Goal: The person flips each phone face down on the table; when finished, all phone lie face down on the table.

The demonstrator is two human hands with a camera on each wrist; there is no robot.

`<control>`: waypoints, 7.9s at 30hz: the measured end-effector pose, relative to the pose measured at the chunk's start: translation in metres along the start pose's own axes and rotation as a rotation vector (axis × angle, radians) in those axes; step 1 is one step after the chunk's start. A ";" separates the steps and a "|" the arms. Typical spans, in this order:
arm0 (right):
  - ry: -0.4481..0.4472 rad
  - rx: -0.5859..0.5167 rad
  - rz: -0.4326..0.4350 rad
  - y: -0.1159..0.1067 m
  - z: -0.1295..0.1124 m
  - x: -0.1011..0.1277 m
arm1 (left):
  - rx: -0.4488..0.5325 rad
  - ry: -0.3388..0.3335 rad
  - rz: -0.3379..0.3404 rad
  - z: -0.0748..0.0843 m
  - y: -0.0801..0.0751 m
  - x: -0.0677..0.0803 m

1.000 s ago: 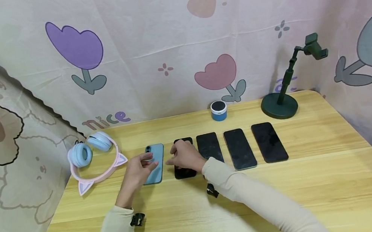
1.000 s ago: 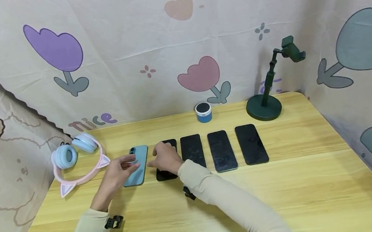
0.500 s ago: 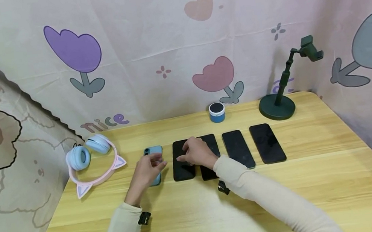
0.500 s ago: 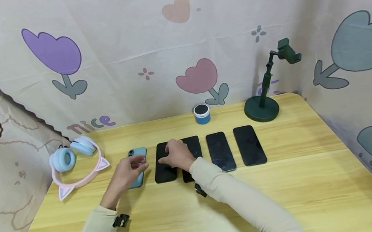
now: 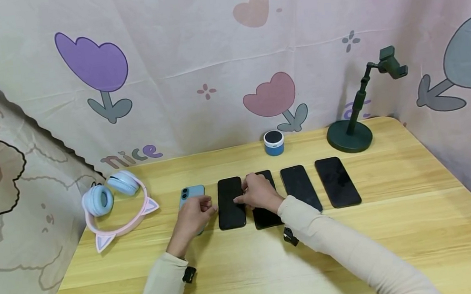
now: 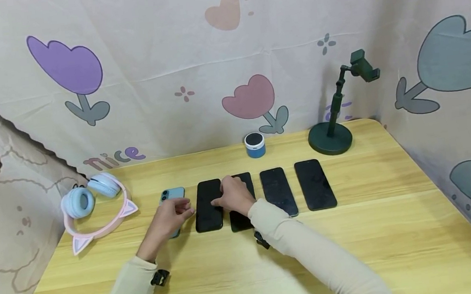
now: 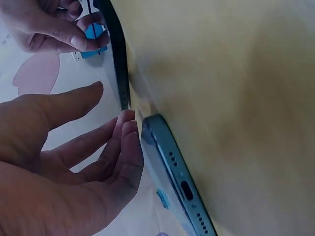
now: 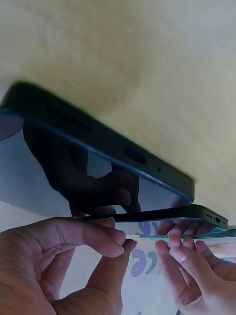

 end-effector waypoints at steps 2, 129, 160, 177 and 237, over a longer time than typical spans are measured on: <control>0.003 0.001 -0.001 0.001 0.001 -0.001 | -0.010 -0.007 -0.011 0.001 0.002 0.000; 0.096 -0.325 -0.059 0.034 -0.007 -0.001 | 0.410 -0.236 0.051 -0.012 -0.017 0.009; 0.149 -0.537 -0.091 0.044 -0.013 0.000 | 0.502 -0.235 0.017 -0.006 -0.019 0.009; 0.197 -0.639 -0.128 0.050 -0.013 0.003 | 0.479 -0.208 -0.066 -0.003 -0.013 0.010; -0.005 -0.223 0.033 0.022 -0.005 0.003 | 0.319 -0.089 -0.100 -0.002 0.003 0.011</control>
Point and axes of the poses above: each hand's wrist, its own x-axis away from the middle knuckle, its own y-axis out of the palm, z = x × y, the point moved 6 cm from there along -x, towards the middle knuckle, and after that the axes turned 10 degrees about z, right-handed, at the moved point
